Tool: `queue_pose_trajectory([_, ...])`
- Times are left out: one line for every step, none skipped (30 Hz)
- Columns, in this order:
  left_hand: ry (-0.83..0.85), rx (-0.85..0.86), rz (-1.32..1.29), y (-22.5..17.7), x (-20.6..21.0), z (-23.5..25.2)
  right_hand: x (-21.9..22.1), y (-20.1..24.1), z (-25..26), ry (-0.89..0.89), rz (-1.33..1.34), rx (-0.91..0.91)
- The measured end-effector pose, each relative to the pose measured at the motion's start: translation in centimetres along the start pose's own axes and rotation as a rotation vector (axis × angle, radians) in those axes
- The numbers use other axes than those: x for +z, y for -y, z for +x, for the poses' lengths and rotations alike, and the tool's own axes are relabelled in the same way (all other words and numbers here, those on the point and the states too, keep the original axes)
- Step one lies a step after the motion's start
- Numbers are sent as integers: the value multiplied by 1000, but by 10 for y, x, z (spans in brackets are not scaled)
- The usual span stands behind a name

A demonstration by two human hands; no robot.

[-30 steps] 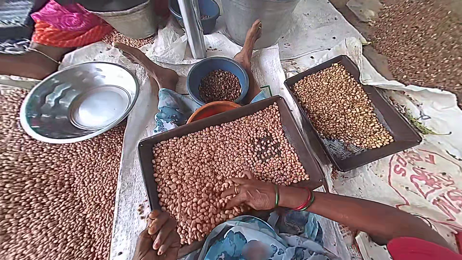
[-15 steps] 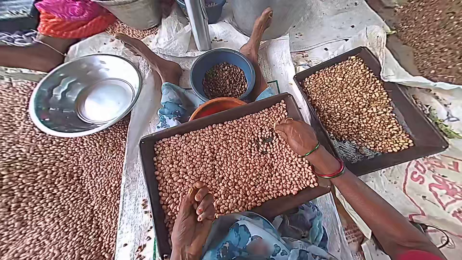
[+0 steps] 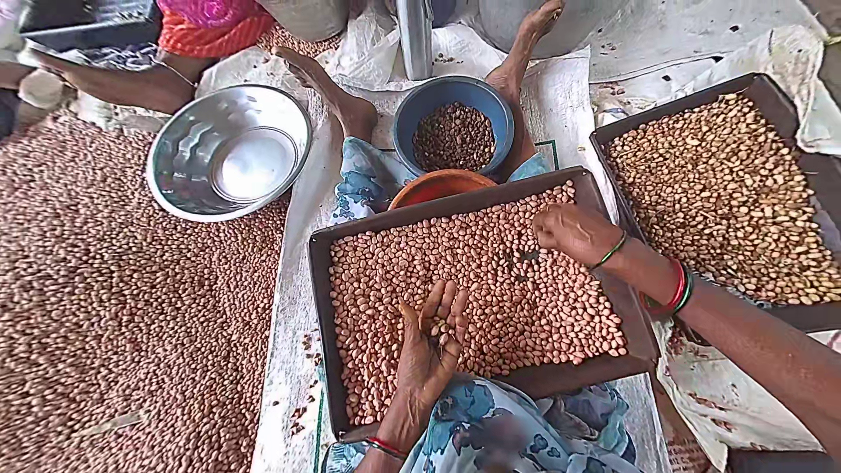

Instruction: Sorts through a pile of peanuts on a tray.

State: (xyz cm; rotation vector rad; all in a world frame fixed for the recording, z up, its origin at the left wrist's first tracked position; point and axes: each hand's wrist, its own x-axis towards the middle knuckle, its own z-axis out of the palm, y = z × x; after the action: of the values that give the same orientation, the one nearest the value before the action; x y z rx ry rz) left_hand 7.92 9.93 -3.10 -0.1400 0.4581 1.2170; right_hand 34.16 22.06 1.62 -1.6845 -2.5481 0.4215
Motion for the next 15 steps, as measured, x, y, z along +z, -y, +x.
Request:
queue_pose_trajectory([-6, 3, 5, 0, 0, 0, -15, 3, 10, -81, 95, 48])
queue_pose_trajectory([-7, 5, 4, -1, -1, 0, -29, 4, 20, -186, 167, 87])
queue_pose_trajectory([-12, 12, -2, -1, -2, -1, -39, 4, 27, -279, 230, 105])
queue_pose_trajectory([-36, 32, 13, 0, -2, -3, -40, 7, 28, -330, 331, 95])
queue_pose_trajectory([-83, 70, 53, 1, 1, -4, -33, 15, 23, -323, 500, 65])
queue_pose_trajectory([-130, 118, 119, 3, 4, -5, -17, 28, 12, -244, 709, 44])
queue_pose_trajectory([-168, 170, 195, 7, 9, -5, 1, 48, -5, -91, 950, 78])
queue_pose_trajectory([-178, 228, 294, 12, 12, -6, 20, 72, -18, 87, 1223, 182])
queue_pose_trajectory([-146, 302, 434, 18, 12, -6, 37, 95, -30, 246, 1502, 328])
queue_pose_trajectory([-44, 382, 620, 23, 7, -6, 53, 117, -42, 337, 1781, 515])
queue_pose_trajectory([48, 458, 835, 27, 2, -6, 66, 133, -54, 351, 2026, 693])
queue_pose_trajectory([107, 518, 1036, 31, -1, -7, 76, 146, -63, 291, 2205, 800])
queue_pose_trajectory([165, 548, 1211, 33, -4, -7, 83, 157, -69, 174, 2332, 847])
queue_pose_trajectory([223, 559, 1352, 35, -6, -6, 87, 164, -74, 57, 2443, 830])
queue_pose_trajectory([277, 561, 1464, 37, -7, -4, 92, 166, -81, -16, 2551, 741])
